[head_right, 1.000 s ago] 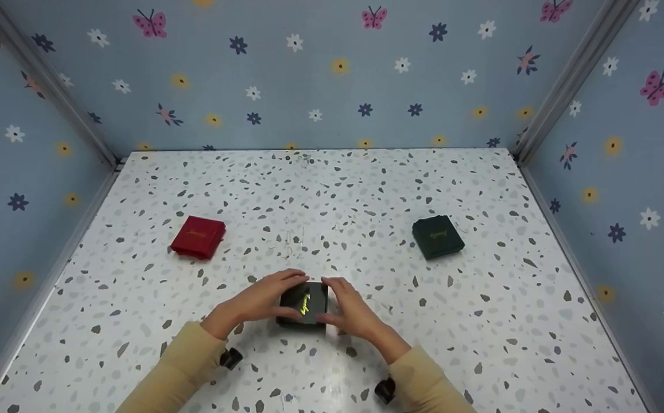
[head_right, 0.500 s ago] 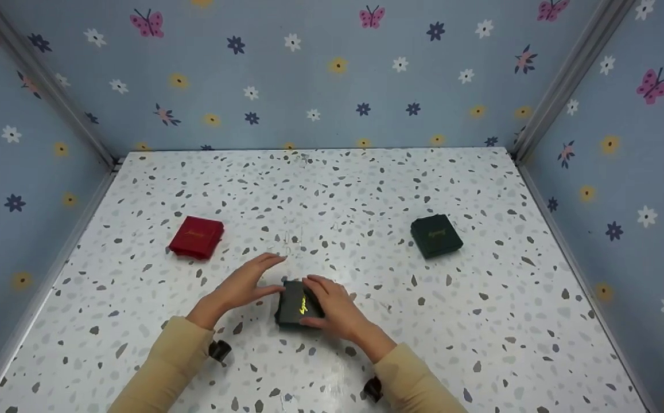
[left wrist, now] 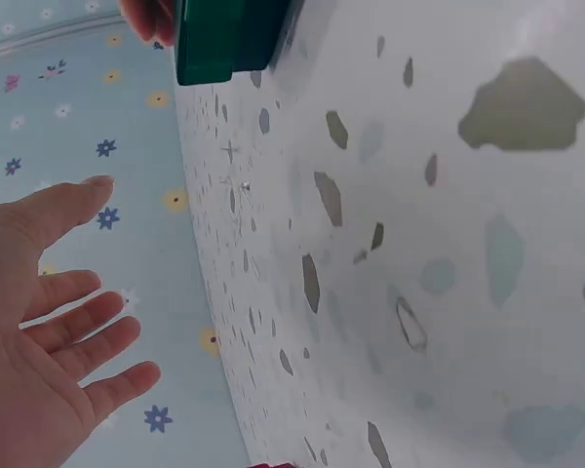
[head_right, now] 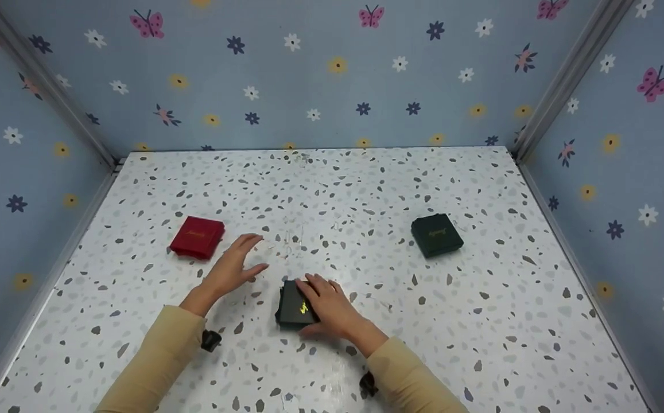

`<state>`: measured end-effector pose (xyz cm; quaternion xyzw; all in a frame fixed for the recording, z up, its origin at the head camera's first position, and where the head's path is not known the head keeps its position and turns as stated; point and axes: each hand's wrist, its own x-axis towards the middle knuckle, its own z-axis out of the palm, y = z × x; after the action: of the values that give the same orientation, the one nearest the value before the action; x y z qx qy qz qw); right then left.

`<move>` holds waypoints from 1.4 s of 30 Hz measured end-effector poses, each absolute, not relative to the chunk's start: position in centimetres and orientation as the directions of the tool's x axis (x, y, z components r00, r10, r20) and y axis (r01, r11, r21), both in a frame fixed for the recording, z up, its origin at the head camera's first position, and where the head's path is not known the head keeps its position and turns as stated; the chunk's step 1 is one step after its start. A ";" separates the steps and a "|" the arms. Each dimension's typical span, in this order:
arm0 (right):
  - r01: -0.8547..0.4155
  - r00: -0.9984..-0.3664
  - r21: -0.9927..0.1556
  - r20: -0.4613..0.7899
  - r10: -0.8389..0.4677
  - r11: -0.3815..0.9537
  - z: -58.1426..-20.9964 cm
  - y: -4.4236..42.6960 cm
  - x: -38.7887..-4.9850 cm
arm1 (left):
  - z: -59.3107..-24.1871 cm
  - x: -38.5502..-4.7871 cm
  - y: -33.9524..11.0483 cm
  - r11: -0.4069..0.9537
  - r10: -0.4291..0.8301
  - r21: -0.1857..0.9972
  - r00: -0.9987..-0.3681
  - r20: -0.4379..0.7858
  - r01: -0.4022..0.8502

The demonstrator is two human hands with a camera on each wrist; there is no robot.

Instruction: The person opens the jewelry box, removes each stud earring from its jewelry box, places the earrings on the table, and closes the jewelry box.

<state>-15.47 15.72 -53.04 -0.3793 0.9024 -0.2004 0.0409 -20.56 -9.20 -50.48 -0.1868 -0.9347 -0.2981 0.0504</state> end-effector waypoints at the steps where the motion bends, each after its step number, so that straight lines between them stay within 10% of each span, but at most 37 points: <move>1: -0.671 -0.707 -0.387 0.075 -0.704 0.633 -53.0 15.7 -15.5 | -50.5 -20.7 -9.4 0.755 0.307 0.546 -0.931 0.196 0.364; 42: -0.644 -0.743 -0.311 0.037 -0.668 0.699 -53.2 14.6 -15.2 | -51.4 -25.0 -17.6 0.886 0.009 0.462 -0.998 0.056 0.034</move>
<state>-15.15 14.61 -53.17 -0.3564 0.9208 -0.1534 0.0395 -24.95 -17.60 -51.39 -0.0112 -0.9708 -0.2383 0.0263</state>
